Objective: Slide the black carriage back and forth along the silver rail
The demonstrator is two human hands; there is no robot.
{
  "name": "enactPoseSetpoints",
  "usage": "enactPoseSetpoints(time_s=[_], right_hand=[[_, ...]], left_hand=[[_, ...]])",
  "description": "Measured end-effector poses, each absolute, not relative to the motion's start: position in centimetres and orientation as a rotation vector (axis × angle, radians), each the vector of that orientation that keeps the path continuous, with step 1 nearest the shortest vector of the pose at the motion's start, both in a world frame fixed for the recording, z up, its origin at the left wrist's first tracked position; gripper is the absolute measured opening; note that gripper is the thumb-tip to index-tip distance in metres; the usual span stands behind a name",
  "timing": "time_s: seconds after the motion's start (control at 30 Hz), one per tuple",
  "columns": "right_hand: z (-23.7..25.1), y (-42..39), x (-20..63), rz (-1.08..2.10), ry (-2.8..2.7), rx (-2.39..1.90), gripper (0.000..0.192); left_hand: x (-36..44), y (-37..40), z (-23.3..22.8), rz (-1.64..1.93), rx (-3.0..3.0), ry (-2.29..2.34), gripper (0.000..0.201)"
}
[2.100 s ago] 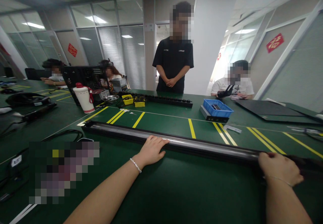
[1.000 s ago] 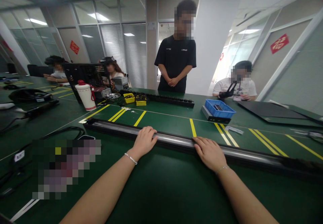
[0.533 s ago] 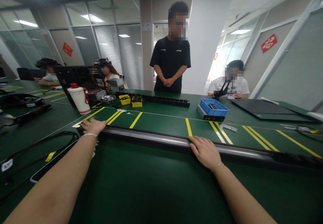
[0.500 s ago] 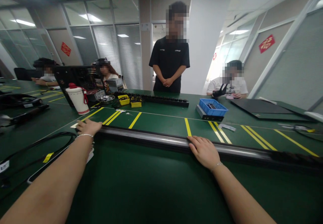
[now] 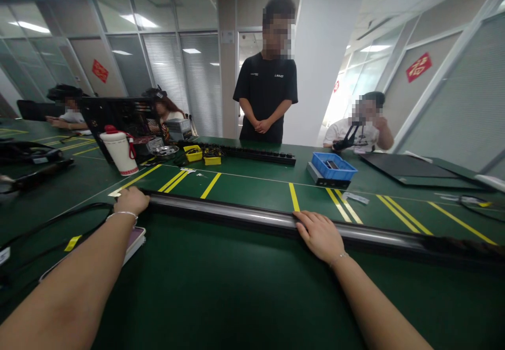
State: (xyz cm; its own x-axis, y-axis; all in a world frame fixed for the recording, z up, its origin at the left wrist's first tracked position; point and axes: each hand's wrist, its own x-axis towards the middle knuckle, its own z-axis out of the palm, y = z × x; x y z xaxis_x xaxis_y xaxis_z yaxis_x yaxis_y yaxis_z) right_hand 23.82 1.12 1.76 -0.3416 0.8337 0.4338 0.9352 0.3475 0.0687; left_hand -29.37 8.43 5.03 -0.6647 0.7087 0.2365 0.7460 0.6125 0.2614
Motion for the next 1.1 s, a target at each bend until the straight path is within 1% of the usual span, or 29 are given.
enactPoseSetpoints(time_s=[0.17, 0.37, 0.53, 0.77, 0.9, 0.97, 1.03, 1.1], right_hand=[[1.8, 1.1, 23.8, -0.436, -2.289, -1.582, 0.041], [1.7, 1.2, 23.8, -0.435, -2.281, -1.566, 0.040], [1.8, 1.1, 23.8, -0.429, -2.292, -1.574, 0.041], [1.7, 1.1, 23.7, -0.495, -2.274, -1.563, 0.040], [1.3, 1.1, 23.5, -0.551, -2.215, -1.544, 0.037], [1.2, 1.2, 23.4, -0.566, -2.200, -1.539, 0.037], [1.1, 1.3, 23.5, -0.570, -2.205, -1.533, 0.038], [1.0, 1.3, 23.6, -0.563, -2.221, -1.523, 0.038]], left_hand=[[-28.9, 8.3, 5.2, -0.349, -1.396, -2.860, 0.040], [-27.2, 8.5, 5.2, -0.316, -1.530, -2.870, 0.046], [-23.8, 7.8, 4.4, -0.403, -1.614, -2.775, 0.045], [-19.6, 6.3, 3.5, -0.578, -1.509, -2.674, 0.048], [-18.1, 5.6, 2.6, -0.693, -1.439, -2.643, 0.046], [-17.7, 5.2, 2.3, -0.779, -1.426, -2.598, 0.048], [-17.3, 5.0, 2.1, -0.807, -1.437, -2.573, 0.048], [-17.0, 4.8, 2.0, -0.794, -1.472, -2.552, 0.044]])
